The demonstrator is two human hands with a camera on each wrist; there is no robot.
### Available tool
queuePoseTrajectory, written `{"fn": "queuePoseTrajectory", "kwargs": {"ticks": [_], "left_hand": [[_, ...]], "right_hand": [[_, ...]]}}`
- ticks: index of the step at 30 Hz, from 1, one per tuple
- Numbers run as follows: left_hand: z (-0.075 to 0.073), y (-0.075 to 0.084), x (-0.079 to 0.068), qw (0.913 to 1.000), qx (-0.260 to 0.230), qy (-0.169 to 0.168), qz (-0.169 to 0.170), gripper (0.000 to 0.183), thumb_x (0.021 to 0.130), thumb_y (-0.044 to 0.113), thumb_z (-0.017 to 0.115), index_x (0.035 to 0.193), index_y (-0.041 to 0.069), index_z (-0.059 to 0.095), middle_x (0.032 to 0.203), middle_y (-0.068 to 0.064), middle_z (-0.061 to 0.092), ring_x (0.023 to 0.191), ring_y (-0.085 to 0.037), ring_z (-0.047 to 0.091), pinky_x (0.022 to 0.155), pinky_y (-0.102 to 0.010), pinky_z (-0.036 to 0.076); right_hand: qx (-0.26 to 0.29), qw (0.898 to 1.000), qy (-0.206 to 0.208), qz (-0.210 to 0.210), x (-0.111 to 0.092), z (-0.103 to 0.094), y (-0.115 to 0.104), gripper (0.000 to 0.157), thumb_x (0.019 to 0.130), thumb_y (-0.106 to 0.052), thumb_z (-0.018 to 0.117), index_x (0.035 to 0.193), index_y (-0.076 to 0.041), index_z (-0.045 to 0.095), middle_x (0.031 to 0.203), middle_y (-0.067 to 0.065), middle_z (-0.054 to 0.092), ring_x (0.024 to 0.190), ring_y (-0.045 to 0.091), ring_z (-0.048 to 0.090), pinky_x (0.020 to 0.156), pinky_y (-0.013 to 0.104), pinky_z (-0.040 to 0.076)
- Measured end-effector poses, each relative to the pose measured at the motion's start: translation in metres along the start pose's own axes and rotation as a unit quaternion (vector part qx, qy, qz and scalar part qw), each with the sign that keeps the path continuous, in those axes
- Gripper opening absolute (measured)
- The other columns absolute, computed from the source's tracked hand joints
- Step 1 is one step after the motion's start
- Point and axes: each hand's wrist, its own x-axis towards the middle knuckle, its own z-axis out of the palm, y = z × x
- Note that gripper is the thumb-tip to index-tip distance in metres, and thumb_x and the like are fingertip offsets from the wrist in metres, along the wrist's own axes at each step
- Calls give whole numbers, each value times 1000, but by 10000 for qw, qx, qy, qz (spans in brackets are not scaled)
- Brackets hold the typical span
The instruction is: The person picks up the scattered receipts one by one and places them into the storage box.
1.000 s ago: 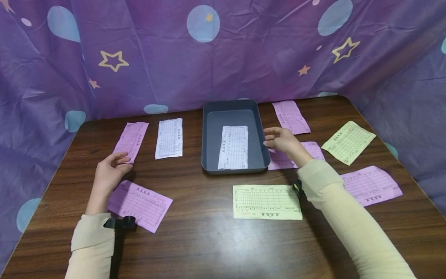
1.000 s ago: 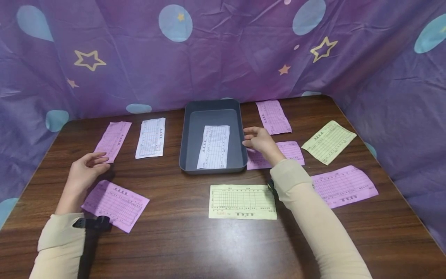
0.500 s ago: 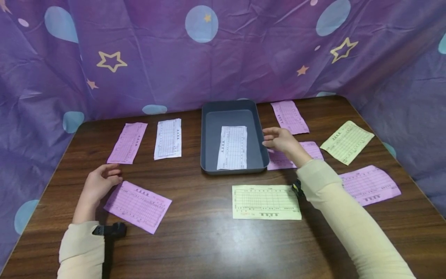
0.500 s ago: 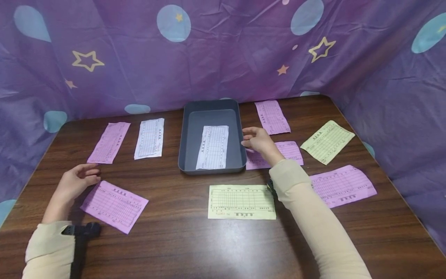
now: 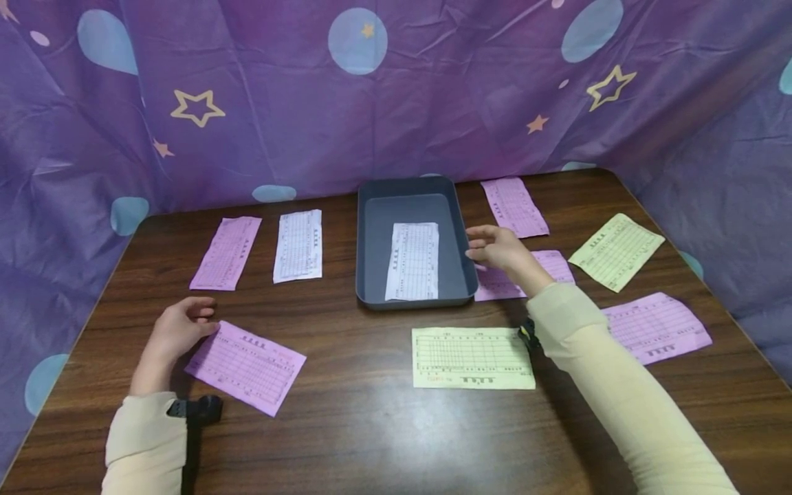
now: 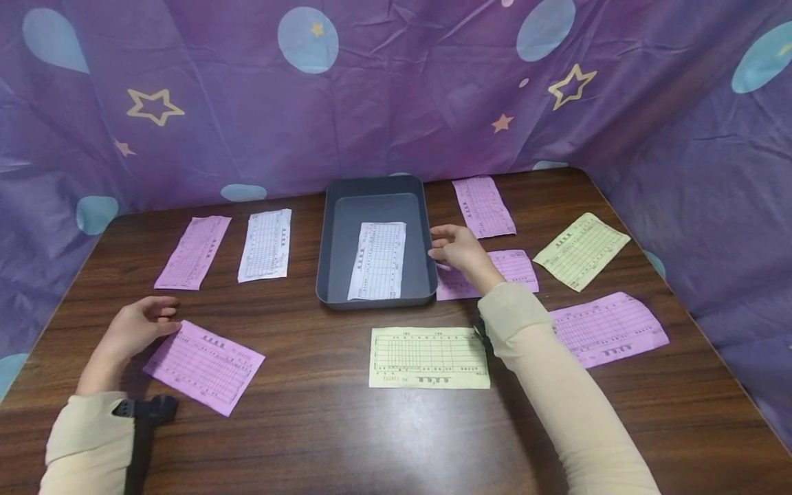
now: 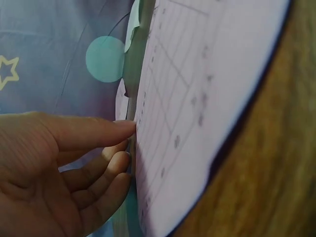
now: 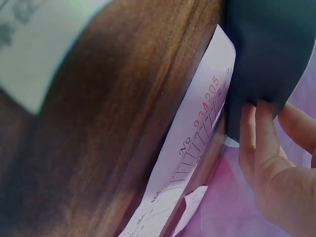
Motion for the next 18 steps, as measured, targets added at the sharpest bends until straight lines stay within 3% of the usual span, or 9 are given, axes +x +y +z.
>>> {"fn": "queuePoseTrajectory", "kwargs": {"ticks": [5,7,13,18], "left_hand": [[1,6,2,9993,354,94,21,45,82,6,66,121,-13,53,107,-31,64,81,-18,61,70,-29,44],[1,7,2,9989,448,103,10,42,83,7,65,118,-13,55,101,-29,65,83,-24,62,71,-31,43],[3,11,3,9982,597,38,-107,32,86,8,62,110,-12,59,84,-21,66,72,-17,55,64,-25,39],[5,16,3,9976,623,-29,-289,29,88,10,60,109,-11,60,91,-24,65,80,-27,57,64,-27,39]], "right_hand": [[10,10000,-14,27,0,-1,0,57,93,-1,54,145,3,33,137,28,46,95,10,54,76,9,51],[4,10000,-6,45,0,-1,0,57,93,-1,54,145,2,33,137,28,46,96,10,54,75,10,51],[8,10000,27,17,-1,-1,1,56,93,-2,55,145,2,34,135,28,48,91,7,55,77,11,51],[37,10000,36,27,0,0,2,55,93,-1,54,144,2,35,133,27,49,87,5,54,75,10,51]]}}
